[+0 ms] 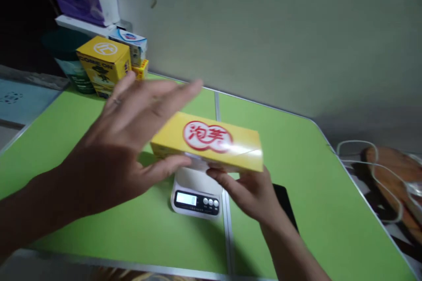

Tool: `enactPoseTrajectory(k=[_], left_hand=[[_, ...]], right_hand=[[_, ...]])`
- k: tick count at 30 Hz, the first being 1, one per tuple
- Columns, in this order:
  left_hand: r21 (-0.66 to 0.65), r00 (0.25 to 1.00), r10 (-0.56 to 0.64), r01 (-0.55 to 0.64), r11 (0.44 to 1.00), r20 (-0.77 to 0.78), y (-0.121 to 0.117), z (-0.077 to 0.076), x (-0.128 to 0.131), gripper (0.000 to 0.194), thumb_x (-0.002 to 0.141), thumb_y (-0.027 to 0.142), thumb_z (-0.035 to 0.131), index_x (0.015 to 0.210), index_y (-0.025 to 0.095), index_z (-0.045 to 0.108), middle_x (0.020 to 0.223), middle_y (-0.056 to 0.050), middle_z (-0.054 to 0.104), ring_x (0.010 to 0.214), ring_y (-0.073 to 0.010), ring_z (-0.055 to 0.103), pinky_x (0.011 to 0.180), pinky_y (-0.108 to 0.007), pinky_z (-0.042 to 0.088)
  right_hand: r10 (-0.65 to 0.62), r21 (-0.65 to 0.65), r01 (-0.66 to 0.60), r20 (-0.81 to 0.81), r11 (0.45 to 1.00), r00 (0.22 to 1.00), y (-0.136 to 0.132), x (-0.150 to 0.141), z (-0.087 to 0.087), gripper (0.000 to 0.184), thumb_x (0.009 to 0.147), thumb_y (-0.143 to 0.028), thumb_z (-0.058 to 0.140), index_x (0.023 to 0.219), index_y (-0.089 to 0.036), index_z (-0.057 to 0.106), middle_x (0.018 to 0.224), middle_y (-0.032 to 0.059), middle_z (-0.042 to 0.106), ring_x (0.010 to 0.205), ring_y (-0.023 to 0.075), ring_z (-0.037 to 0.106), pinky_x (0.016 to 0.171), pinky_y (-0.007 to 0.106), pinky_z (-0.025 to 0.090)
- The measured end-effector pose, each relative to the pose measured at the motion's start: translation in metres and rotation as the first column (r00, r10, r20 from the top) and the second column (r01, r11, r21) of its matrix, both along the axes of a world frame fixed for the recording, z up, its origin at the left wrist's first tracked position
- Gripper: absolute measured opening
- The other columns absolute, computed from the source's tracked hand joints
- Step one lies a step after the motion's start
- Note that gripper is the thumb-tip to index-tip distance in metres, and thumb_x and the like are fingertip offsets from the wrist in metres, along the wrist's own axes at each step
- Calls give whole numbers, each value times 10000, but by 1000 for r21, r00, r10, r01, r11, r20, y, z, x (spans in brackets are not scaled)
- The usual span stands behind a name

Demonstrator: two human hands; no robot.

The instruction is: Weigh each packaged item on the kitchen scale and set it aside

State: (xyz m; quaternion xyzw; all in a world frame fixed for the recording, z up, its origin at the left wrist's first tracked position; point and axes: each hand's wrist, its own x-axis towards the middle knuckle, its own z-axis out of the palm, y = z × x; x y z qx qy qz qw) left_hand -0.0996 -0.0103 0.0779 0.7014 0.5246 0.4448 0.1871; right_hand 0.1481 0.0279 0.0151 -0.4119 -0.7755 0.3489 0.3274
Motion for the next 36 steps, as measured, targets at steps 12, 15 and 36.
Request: enactPoseTrajectory(k=[12,15,36], left_hand=[[-443,990,-92,132,887,111,16,-93,42,679,671,371,782,1310,255,585,1364,-91,591,1289,-369,512,1143,-511,342],[-522,983,-48,135,842,178,20,-97,40,685,595,323,845,1245,271,638,1312,-105,627,1288,-396,508,1143,-559,317],[-545,977,-170,214,811,130,27,-102,38,583,723,434,750,1270,287,610,1201,-88,679,1006,-363,683,875,-471,586]], right_hand=[[12,-209,-34,-107,977,994,4,74,-42,580,824,-424,679,1357,-260,518,1245,91,651,956,231,672,714,339,608],[7,-278,-31,-86,960,996,6,85,-43,737,756,-405,753,1412,-253,452,1224,102,660,835,206,675,663,330,602],[44,-325,-71,-89,943,995,10,77,-45,378,838,-339,627,1208,-262,626,1048,55,709,825,205,679,681,360,610]])
